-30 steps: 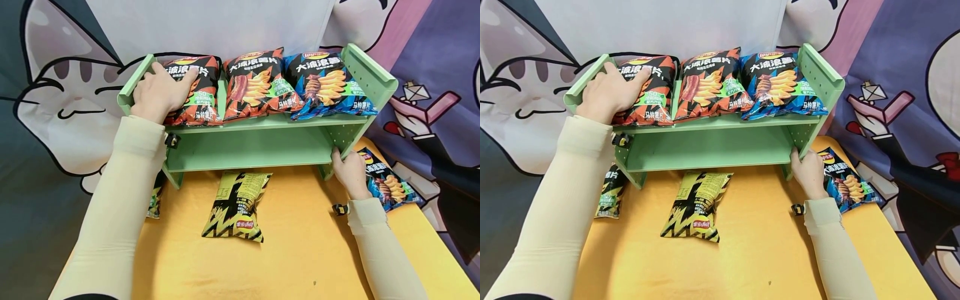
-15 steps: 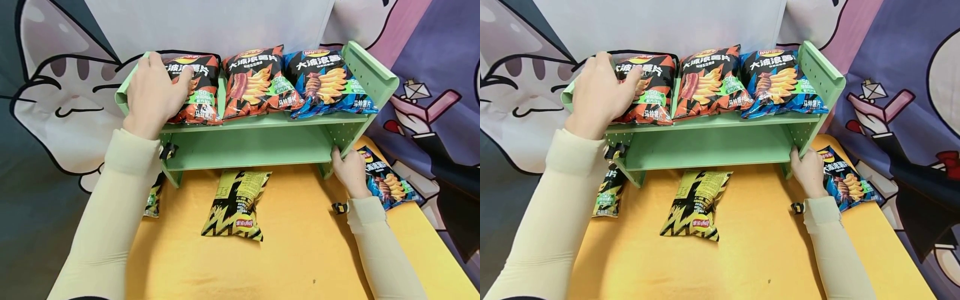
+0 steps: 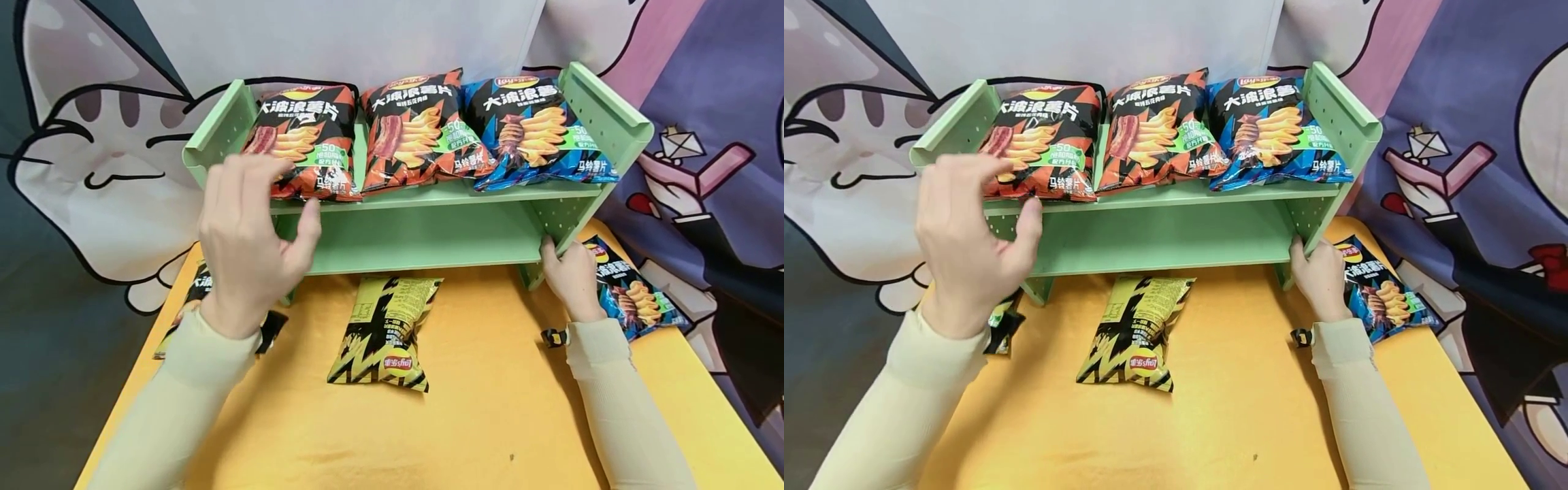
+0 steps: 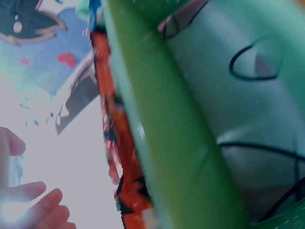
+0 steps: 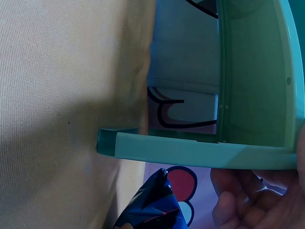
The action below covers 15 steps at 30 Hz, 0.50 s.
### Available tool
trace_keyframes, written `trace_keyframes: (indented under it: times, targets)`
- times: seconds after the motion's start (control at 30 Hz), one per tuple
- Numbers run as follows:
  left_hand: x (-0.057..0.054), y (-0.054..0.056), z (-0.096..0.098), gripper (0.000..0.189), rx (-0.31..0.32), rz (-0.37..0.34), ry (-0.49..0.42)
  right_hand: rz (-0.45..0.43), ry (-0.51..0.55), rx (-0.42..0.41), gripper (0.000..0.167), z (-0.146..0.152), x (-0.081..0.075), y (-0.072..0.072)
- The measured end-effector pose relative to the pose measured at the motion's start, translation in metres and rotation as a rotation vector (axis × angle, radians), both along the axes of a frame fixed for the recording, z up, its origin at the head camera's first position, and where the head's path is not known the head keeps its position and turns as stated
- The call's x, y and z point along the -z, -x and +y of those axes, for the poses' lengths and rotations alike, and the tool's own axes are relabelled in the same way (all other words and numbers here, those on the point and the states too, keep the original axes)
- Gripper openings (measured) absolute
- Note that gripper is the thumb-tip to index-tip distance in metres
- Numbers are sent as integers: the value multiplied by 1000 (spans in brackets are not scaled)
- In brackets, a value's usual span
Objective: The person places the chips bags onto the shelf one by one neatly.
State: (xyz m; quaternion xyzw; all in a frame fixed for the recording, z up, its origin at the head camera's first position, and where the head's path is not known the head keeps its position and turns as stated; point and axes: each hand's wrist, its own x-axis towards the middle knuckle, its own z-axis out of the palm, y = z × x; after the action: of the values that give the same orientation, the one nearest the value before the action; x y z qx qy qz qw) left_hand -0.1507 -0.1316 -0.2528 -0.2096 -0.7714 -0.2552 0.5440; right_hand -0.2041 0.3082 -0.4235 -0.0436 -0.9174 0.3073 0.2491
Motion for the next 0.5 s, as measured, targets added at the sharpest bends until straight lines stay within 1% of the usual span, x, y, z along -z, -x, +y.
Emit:
trace_keyframes:
  times: [0.07, 0.13, 0.2, 0.27, 0.33, 0.37, 0.43, 0.5]
  targets:
    - [15, -8, 2, 47, 53, 74, -13, 11, -2, -6, 52, 0, 0, 0]
    - [31, -15, 3, 44, 98, 121, 7, 26, -7, -4, 52, 0, 0, 2]
    - [46, -23, 4, 43, 138, 132, 53, 35, -9, -1, 53, 0, 0, 3]
    - [60, -29, 4, 41, 176, 117, 126, 45, -11, 1, 54, 0, 1, 4]
    - [75, -36, 4, 41, 213, 70, 208, 49, -10, 0, 55, 0, 2, 5]
    - [82, -39, 4, 43, 232, 31, 249, 49, -11, 0, 55, 1, 2, 5]
    - [98, -45, 5, 49, 261, -73, 341, 47, -9, 1, 56, 1, 2, 4]
    - [114, -51, 7, 62, 275, -210, 429, 44, -7, 3, 56, 2, 2, 4]
